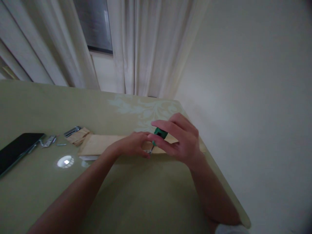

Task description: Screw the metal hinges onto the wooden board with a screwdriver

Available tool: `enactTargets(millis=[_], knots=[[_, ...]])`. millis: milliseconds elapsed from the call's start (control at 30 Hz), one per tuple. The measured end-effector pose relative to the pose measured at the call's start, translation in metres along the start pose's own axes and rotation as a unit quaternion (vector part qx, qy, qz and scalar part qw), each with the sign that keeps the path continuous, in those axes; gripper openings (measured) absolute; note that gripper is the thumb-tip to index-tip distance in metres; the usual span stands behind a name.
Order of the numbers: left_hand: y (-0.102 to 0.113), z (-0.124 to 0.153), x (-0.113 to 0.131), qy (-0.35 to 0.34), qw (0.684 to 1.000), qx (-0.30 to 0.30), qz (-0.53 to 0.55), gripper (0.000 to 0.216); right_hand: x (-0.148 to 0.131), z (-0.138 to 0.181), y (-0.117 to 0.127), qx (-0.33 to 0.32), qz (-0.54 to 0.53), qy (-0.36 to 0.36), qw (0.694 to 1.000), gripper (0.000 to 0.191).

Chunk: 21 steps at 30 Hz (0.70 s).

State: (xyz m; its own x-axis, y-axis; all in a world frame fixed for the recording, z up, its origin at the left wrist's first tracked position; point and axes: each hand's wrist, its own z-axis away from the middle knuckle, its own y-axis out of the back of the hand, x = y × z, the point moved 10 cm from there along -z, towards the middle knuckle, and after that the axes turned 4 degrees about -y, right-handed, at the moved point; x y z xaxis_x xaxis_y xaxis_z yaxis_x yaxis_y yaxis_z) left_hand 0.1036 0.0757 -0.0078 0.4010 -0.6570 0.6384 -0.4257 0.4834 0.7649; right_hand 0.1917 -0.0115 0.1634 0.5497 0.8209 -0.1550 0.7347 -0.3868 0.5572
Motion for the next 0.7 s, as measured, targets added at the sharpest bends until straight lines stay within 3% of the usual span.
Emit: enactTargets(millis=[100, 167, 267, 333, 400, 467, 500, 633, 700], knots=[[0.000, 0.000, 0.005, -0.008, 1.000, -0.009, 0.002, 0.030, -0.014, 0.011, 0.009, 0.122, 0.059, 0.095, 0.986, 0.022], [0.001, 0.000, 0.008, -0.013, 1.000, -0.013, -0.002, 0.030, -0.016, 0.012, 0.004, 0.104, 0.022, 0.116, 0.987, 0.033], [0.000, -0.001, 0.003, 0.001, 1.000, -0.014, -0.013, 0.044, -0.005, 0.008, -0.004, 0.045, -0.077, 0.085, 0.992, 0.043], [-0.003, -0.001, -0.002, 0.005, 1.000, -0.020, -0.013, 0.051, 0.003, 0.009, 0.000, 0.075, -0.099, 0.066, 0.990, 0.036], [-0.005, -0.001, -0.005, 0.005, 1.000, -0.023, -0.008, 0.055, 0.009, 0.015, 0.011, 0.153, -0.065, 0.061, 0.984, 0.022], [-0.006, -0.001, -0.009, 0.010, 1.000, -0.023, -0.009, 0.056, 0.009, 0.019, 0.015, 0.189, -0.025, 0.068, 0.979, 0.017], [-0.006, -0.001, -0.010, 0.012, 1.000, -0.024, -0.014, 0.054, 0.009, 0.019, 0.012, 0.171, -0.027, 0.071, 0.982, 0.023], [-0.005, -0.001, -0.009, 0.018, 0.999, -0.026, -0.043, 0.047, 0.014, 0.008, -0.012, -0.010, -0.143, 0.037, 0.989, 0.046], [-0.005, -0.001, -0.007, 0.014, 0.999, -0.028, -0.043, 0.049, 0.019, 0.005, -0.012, -0.032, -0.160, 0.006, 0.987, 0.044]])
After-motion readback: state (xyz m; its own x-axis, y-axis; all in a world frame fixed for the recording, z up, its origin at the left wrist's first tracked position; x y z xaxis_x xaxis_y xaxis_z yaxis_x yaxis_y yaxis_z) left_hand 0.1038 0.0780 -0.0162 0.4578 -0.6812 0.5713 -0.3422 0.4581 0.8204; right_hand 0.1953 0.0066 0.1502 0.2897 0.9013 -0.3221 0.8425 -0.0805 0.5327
